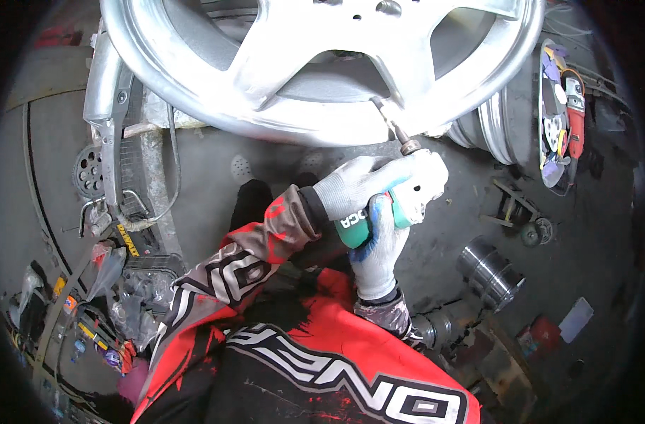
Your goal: The person sands a car rim using a rotary tool and applies tape to the rim edge. They sand the inner surface of the rim with a power grinder while holding the rim by hand.
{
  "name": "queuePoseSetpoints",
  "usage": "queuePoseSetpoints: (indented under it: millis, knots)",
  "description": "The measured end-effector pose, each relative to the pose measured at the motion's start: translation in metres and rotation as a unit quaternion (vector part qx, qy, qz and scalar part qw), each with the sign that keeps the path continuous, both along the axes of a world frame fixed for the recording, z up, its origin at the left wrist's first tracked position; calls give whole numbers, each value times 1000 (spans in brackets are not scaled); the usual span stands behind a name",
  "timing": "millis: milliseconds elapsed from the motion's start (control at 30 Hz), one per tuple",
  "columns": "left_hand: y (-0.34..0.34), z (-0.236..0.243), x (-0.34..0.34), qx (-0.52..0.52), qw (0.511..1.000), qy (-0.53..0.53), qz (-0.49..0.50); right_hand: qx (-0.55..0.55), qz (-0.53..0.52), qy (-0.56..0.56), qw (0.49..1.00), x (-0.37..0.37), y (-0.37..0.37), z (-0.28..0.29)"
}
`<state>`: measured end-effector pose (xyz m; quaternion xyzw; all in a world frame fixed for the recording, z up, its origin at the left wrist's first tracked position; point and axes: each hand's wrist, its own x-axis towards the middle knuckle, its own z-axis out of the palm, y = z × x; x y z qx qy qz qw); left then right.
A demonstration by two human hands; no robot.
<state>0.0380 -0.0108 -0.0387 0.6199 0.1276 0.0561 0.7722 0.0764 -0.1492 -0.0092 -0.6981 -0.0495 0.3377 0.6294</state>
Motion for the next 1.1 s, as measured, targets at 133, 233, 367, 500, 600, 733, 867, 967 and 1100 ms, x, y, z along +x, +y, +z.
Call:
queuePoseSetpoints:
  millis: [133,233,367,500,600,733,867,967,1100]
  knots:
    - [-9,-17,-20,56,997,-44,21,31,-45,42,998,-21,3,-10]
    - [-5,-29,-41,68,997,-12,38,19,-20,68,997,-41,12,-8]
    - [10,-12,-64,-96,992,26,76,28,-5,96,995,-65,26,-7]
    - [22,2,-90,-112,988,75,72,87,-12,165,982,-84,36,-6]
    - [30,13,-94,-64,994,82,46,105,-25,185,977,-92,43,1]
    - [18,-5,-73,-181,977,106,45,101,-68,182,976,-86,30,-14]
    - [12,-27,-40,89,995,-16,-42,33,-99,54,993,-63,21,-22]
    - [6,-34,-18,163,981,-102,-21,42,-129,11,991,-45,18,-16]
    - [3,-21,-9,109,988,-107,14,28,-122,-21,992,-37,19,-12]
